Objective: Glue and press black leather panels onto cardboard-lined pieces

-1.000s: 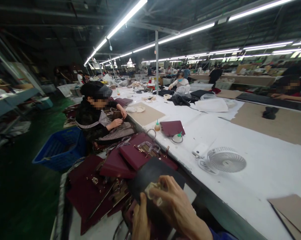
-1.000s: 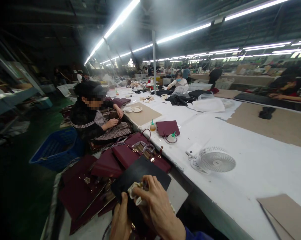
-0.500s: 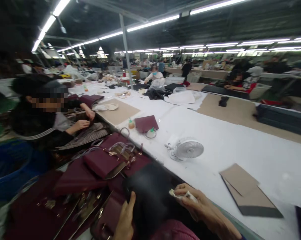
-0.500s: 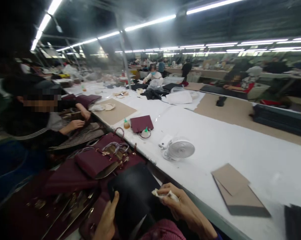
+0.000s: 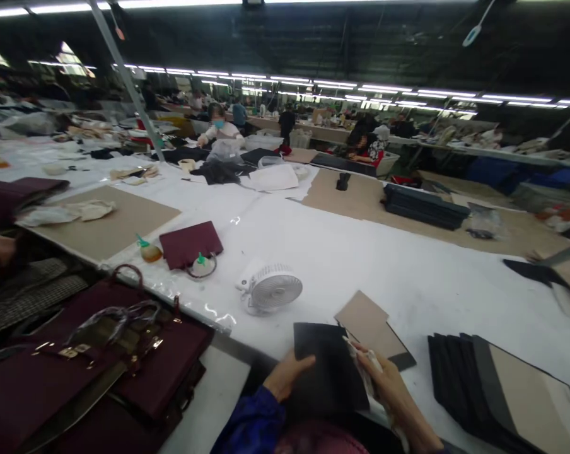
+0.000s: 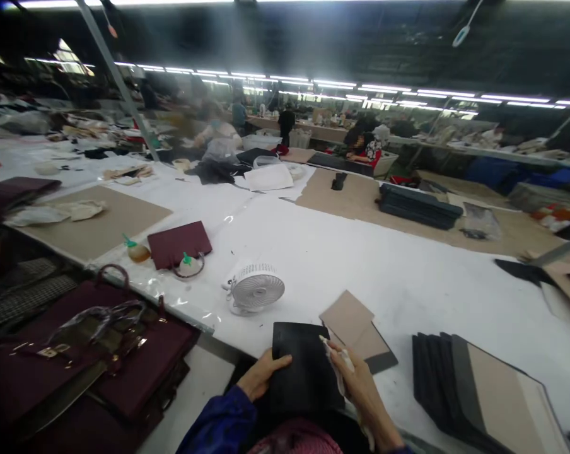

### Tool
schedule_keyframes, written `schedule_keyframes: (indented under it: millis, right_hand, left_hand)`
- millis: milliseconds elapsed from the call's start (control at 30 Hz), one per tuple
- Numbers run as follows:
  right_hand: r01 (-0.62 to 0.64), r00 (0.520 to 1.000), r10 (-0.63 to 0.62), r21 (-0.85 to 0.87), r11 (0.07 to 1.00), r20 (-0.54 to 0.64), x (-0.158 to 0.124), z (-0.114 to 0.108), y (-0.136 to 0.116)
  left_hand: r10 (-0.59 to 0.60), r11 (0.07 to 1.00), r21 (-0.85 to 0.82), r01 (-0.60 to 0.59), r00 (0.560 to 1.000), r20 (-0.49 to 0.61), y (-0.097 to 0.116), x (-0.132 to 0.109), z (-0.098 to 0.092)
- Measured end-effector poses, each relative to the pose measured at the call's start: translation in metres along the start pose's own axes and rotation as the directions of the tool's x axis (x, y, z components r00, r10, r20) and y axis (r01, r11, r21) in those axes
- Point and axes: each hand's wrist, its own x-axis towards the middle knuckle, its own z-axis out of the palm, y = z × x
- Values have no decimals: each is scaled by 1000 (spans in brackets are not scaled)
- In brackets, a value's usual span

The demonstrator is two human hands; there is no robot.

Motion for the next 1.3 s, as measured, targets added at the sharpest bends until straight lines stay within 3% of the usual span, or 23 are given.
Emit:
schedule_keyframes:
  millis: [67,167,300,367,433,500,600,767,900,1033,1100,1167,1300]
  right_hand:
    - [33,998,-32,-11,999,52,25,1,4]
    - [64,991,-60,-23,998,120,61,10,16]
    - [33,997,-33,3,999,68,90,21,40]
    - [19,999,-19,9,1000,28,97,26,51]
    - [23,1000,-23,-10,1000,-5,103,32,59]
    - [55,998,-57,-65,996,-23,108,37,63]
    - [143,988,-152,-222,964,-20,110,40,65]
    - [342,936,-329,-533,774,124,88,34,67]
    - [432,893,-378,-696,573,244,88,50,57]
    - [488,861,-377,-764,422,341,124,90,36]
    - [507,849,-372,-774,379,375,137,99,29]
    - [517,843,-363,-781,349,396,134,92,28]
    - [529,837,-340,-793,302,429,104,55,37]
  left_hand:
    - [-9,997,78,7,1000,19,-5,29,5]
    - [1,973,229,19,996,-85,-8,57,-2]
    - [126,871,488,48,940,-318,-1,70,-18]
    - [236,768,638,59,899,-368,2,67,-18]
    - [321,628,777,55,890,-323,0,59,-11]
    - [328,476,879,23,923,-202,-7,52,1]
    - [221,291,957,-9,973,-59,-19,46,15]
    - [83,102,995,1,997,-10,-16,53,18]
    - [41,30,999,17,999,-19,-6,54,19]
    - [10,5,999,32,999,-32,-3,52,21]
    - [-2,-1,999,38,999,-38,-2,53,21]
    - [-11,-7,999,44,999,-44,0,54,22]
    - [-19,-18,999,35,999,-35,4,55,19]
